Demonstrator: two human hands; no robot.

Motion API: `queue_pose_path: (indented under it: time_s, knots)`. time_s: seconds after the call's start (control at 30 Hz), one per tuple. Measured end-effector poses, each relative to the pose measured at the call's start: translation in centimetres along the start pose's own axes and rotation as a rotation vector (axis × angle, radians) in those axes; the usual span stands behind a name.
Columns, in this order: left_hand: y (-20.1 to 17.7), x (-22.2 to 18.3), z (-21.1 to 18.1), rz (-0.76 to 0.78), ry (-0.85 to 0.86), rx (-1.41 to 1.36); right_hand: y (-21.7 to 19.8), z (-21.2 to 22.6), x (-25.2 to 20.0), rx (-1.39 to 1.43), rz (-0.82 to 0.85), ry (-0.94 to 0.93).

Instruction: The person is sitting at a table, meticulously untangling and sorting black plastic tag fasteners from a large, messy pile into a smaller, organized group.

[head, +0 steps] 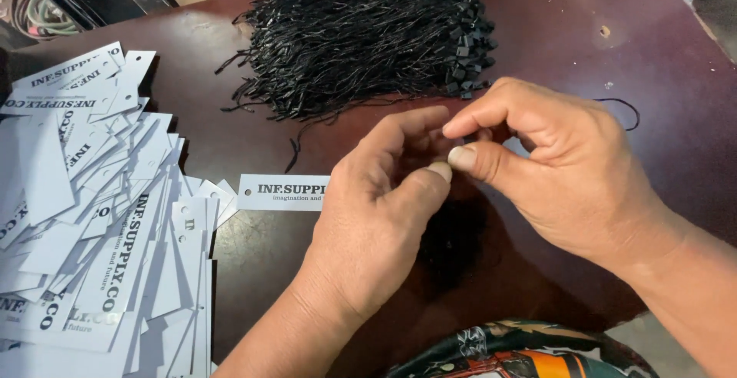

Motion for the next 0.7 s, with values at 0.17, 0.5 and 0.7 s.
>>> queue_pose_path:
  time_s: [0.17, 0.5, 0.7]
  knots:
    - [0.2, -0.2, -0.6, -0.022, -0.109, 0.098, -0.5, -0.2, 0.3, 0.012, 0.036, 0.199]
    - [-0.6, -0.8, -0.4, -0.018, -0.311, 0.217, -0.3, -1.6, 0.2, 0.202, -0.008, 0.216]
    - [-0.9, -0.3, -1.9, -0.153, -0.441, 0.433, 2.6, -4.1, -0.3, 0.217, 0.018, 0.294]
Point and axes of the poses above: each hand's wrist, its own x-axis towards the middle knuckle, its own y-axis out of the palm, z = x × y, the point moved 1 cm from there along x, towards the middle knuckle, and after that the axes turned 13 degrees about -x, right-handed, at the moved point
